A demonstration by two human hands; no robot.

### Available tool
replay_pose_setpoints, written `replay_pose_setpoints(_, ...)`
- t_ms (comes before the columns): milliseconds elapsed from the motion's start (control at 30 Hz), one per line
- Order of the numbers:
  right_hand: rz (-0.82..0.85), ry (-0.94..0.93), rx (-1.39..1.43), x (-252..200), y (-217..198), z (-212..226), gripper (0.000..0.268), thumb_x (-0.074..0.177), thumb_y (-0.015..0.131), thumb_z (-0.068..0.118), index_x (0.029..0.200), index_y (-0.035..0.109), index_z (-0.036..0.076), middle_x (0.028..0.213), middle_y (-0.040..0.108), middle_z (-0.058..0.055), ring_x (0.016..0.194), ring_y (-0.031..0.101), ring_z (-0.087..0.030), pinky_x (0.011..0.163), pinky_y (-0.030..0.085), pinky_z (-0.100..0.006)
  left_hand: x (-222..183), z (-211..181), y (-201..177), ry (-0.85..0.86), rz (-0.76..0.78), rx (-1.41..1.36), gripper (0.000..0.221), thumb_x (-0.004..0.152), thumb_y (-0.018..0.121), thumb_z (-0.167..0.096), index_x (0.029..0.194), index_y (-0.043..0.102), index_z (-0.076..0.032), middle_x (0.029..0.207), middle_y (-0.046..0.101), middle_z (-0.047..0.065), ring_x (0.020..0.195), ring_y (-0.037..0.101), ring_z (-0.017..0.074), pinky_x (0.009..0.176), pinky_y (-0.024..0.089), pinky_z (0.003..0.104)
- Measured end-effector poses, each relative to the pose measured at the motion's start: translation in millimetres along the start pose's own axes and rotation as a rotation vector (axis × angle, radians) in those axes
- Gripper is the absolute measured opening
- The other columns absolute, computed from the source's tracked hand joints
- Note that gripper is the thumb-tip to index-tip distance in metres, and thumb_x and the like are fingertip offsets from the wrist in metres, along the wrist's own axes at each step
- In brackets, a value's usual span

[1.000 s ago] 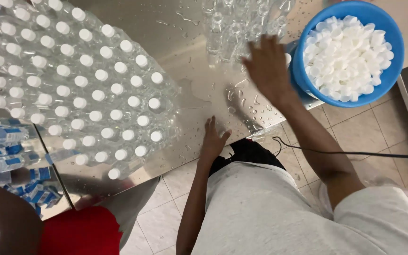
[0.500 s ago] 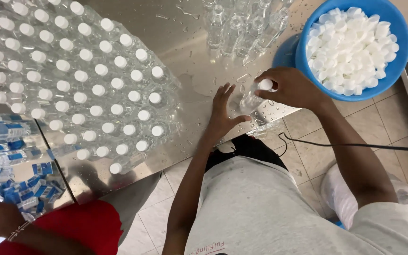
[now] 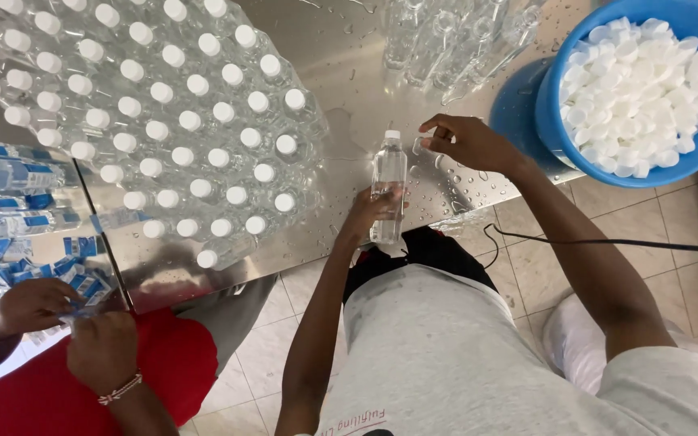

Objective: The person picks up clear plastic bottles from a metal table and screws white caps onto them. The person retrieves caps from a blue basin and secures them on the bottles, then places the capped bottles back on the table.

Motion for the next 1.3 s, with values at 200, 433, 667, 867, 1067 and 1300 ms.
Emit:
replay_pose_setpoints(200, 0.015, -0.2, -0.09, 15.1, 7.2, 19.8, 0.04, 0.115, 0.061, 0.02, 0.15, 0.06, 0.001, 0.136, 0.066, -0.031, 0.124, 0.068, -0.051, 0.095, 0.058, -0.06, -12.3, -14.9, 5.6, 0.019, 0.031, 0.023, 0.068, 0.09, 0.095, -0.038, 0.144, 0.068, -0.007, 0.116, 0.076, 0.015, 0.103, 0.079, 0.0268, 0.091, 0.068, 0.047)
replay_pose_setpoints(433, 0.177, -0.372, -0.127, 12.1, 1.1, 42.5, 0.033, 0.112, 0.063, 0.018, 0.14, 0.067, 0.001, 0.116, 0.072, -0.024, 0.113, 0.072, -0.045, 0.092, 0.06, -0.056, -24.2, -40.0, 5.2, 0.191, 0.146, 0.27, 0.07, 0.084, 0.1, -0.026, 0.142, 0.066, -0.007, 0.118, 0.074, 0.013, 0.11, 0.07, 0.0217, 0.095, 0.065, 0.044)
replay_pose_setpoints(667, 0.196, -0.086, -0.745, 0.4, 12.8, -4.7, 0.072, 0.119, 0.011, 0.059, 0.093, 0.061, 0.015, 0.064, 0.071, -0.011, 0.077, 0.08, -0.038, 0.082, 0.061, -0.053, -75.2, -99.8, 46.7, 0.193, 0.161, 0.598, 0.063, 0.091, 0.093, -0.03, 0.143, 0.064, -0.01, 0.111, 0.079, 0.015, 0.101, 0.076, 0.0241, 0.093, 0.065, 0.045)
replay_pose_setpoints(867, -0.108, -0.541, -0.815, -47.7, 0.4, 42.8, 0.042, 0.119, 0.04, 0.05, 0.112, 0.064, 0.017, 0.088, 0.076, -0.005, 0.08, 0.08, -0.028, 0.067, 0.064, -0.04, -61.7, -78.4, 43.4, 0.261, 0.285, 0.56, 0.064, 0.089, 0.093, -0.031, 0.14, 0.064, -0.006, 0.112, 0.079, 0.02, 0.104, 0.076, 0.0314, 0.094, 0.064, 0.051)
replay_pose_setpoints(1067, -0.145, -0.957, -0.533, -77.6, 34.2, 42.2, 0.051, 0.109, 0.045, 0.061, 0.104, 0.063, 0.014, 0.081, 0.058, -0.004, 0.062, 0.067, -0.026, 0.052, 0.057, -0.038, -86.6, -61.8, 60.5, -0.034, 0.866, 0.263, 0.039, 0.088, 0.088, -0.003, 0.121, 0.068, 0.006, 0.098, 0.08, 0.026, 0.082, 0.082, 0.032, 0.073, 0.069, 0.043)
replay_pose_setpoints(1300, -0.118, -0.689, -0.572, -50.6, 65.7, 13.8, 0.056, 0.115, 0.036, 0.044, 0.074, 0.058, 0.014, 0.054, 0.055, -0.007, 0.05, 0.065, -0.032, 0.048, 0.055, -0.043, -77.3, -40.8, 38.5, 0.138, 0.745, 0.447, 0.044, 0.094, 0.087, -0.013, 0.119, 0.067, 0.016, 0.094, 0.079, 0.028, 0.083, 0.081, 0.0367, 0.072, 0.068, 0.053)
Point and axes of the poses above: each hand's wrist, its own x-axis towards the middle knuckle, its own y-axis out of the palm, z = x × y, the point moved 8 cm from there along x, towards the middle knuckle
